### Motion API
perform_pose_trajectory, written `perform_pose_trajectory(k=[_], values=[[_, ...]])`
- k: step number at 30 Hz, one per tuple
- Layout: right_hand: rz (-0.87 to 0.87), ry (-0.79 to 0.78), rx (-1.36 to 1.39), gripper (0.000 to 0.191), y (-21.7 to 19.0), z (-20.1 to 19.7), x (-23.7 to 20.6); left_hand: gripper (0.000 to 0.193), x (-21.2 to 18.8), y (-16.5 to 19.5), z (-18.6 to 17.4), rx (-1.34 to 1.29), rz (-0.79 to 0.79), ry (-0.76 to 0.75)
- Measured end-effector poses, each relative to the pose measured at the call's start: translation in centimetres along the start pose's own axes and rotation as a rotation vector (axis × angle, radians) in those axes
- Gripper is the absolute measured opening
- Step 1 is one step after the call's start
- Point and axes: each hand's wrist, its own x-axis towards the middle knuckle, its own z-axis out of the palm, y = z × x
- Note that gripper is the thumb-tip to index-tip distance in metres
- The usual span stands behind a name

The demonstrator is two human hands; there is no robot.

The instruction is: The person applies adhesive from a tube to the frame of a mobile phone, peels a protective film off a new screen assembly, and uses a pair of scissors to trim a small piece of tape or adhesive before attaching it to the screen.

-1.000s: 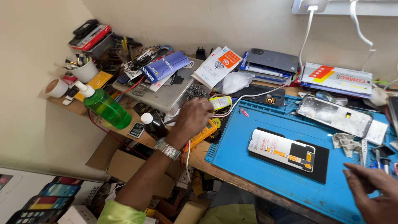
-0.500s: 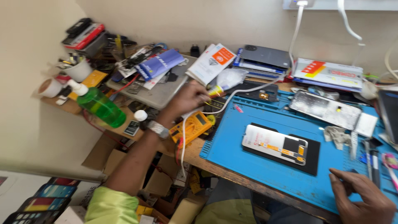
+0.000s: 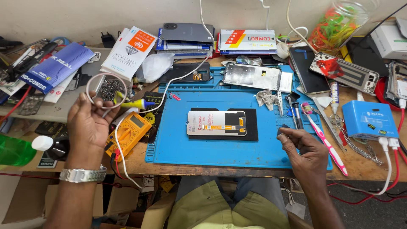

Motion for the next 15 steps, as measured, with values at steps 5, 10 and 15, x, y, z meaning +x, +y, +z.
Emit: perform_pose_trajectory(k=[5,10,15], values=[[0.014,-0.01,0.027,0.023,-0.2,0.2,-0.2,0.02,-3.8,-0.6,0.8,-0.05,0.038,0.023],[-0.068,-0.25,0.09,0.018,-3.5,2.2,-3.0,0.024,-12.6,-4.8,5.1,0.017,-0.084,-0.023],[-0.13,-0.639,0.489,0.034,-6.5,5.4,-7.6,0.024,-19.8,-11.6,9.2,0.572,0.112,-0.162]])
